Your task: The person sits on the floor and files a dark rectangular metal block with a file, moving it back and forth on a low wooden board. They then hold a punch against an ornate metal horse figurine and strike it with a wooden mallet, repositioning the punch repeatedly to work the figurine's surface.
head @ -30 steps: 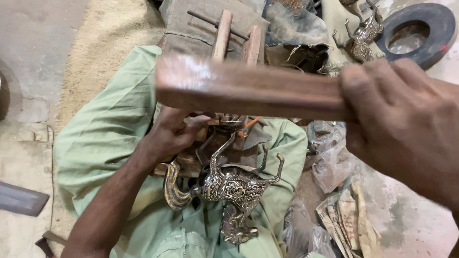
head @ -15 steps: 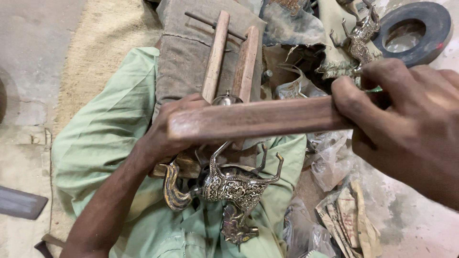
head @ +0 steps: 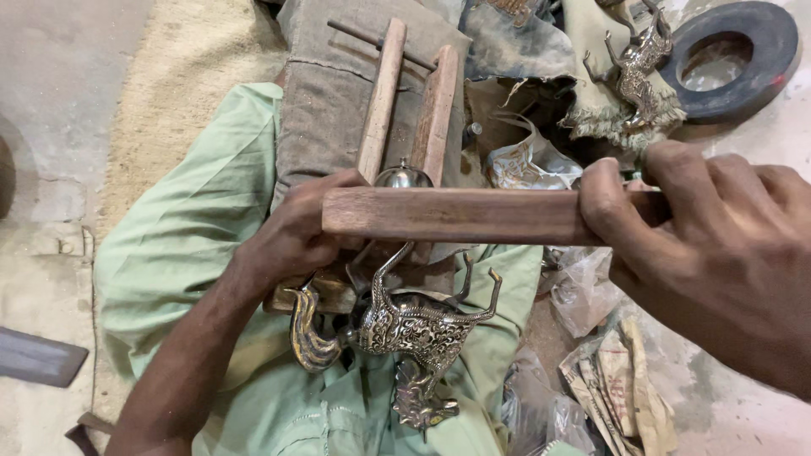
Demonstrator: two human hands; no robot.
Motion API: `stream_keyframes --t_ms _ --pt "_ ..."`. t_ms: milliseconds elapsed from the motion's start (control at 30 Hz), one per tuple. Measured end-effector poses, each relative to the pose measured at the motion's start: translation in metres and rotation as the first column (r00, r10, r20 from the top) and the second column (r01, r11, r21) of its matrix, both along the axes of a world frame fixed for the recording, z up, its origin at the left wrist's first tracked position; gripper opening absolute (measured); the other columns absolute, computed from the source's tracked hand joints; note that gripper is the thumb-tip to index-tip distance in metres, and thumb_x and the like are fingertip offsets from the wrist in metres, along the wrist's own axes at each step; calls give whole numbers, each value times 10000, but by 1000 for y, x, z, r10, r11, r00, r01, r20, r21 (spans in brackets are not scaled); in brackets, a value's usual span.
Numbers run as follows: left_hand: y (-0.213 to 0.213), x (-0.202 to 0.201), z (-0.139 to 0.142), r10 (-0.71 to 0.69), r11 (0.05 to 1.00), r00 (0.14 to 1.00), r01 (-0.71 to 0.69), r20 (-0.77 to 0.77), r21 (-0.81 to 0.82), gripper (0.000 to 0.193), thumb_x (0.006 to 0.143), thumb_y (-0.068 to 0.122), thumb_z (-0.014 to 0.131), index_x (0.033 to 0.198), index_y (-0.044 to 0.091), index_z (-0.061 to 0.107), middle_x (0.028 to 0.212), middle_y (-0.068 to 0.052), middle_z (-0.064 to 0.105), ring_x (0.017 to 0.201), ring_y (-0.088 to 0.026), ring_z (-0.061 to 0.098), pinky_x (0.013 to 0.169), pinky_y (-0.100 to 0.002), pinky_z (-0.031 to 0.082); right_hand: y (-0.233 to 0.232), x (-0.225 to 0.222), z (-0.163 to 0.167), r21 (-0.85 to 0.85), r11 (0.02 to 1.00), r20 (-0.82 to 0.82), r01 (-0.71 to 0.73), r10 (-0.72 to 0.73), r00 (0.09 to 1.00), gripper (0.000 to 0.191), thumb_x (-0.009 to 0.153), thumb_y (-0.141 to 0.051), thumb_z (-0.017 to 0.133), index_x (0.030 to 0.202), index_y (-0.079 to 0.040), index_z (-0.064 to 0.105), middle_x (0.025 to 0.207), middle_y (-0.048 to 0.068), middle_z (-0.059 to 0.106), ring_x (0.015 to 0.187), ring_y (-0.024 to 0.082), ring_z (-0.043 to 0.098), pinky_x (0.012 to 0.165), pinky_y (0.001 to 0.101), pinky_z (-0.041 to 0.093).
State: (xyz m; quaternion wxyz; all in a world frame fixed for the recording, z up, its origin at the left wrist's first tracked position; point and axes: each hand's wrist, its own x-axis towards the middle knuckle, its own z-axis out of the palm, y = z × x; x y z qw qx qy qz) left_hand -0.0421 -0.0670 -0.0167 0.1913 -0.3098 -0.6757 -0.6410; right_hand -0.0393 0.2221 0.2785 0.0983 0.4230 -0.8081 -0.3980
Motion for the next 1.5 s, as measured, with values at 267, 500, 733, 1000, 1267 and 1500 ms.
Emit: stream_keyframes --t_ms 267,500,733,1000,1267,1500 --pt "-3 0 65 -131 966 927 40 351 254 461 998 56 716 1416 97 525 1062 -73 746 1045 -163 741 960 -346 642 60 -13 -92 -714 561 455 419 -84 887 489 927 -275 787 1295 -95 521 918 156 734 695 201 740 586 325 640" --pt "44 -15 143 185 735 938 67 294 -675 560 932 16 657 1440 230 557 1012 -106 767 784 -213 766 637 -384 639 111 -2 -246 -675 -96 692 732 265 672 605 833 -175 859 1285 -44 478 848 19 602 739 61 583 626 236 499" --pt "55 -21 173 219 493 958 56 186 -868 579 845 -14 654 1370 225 606 776 -177 758 660 -305 728 566 -487 565 96 6 -303 -653 -217 675 726 268 688 578 854 -62 836 1323 -37 500 847 13 606 754 73 570 655 245 489" --pt "53 -18 161 253 463 956 13 147 -886 604 799 -82 622 1347 172 618 922 -165 775 661 -273 741 488 -426 599 99 -13 -268 -862 59 506 504 153 849 538 844 -87 814 1332 -48 591 971 147 727 860 198 744 740 353 585" --pt "48 4 149 404 472 910 -119 94 -873 664 815 -111 589 1438 118 574 900 -146 733 537 -230 675 412 -375 516 94 -24 -263 -833 21 547 554 189 815 521 843 -153 864 1285 -62 604 1003 146 757 912 179 750 794 347 591" --pt "50 10 151 417 553 904 -169 95 -816 590 868 -44 632 1426 143 584 863 -142 722 554 -258 658 396 -412 516 88 -43 -243 -599 -145 686 788 415 598 321 931 -107 841 1132 -56 596 824 120 672 682 153 648 612 331 530"
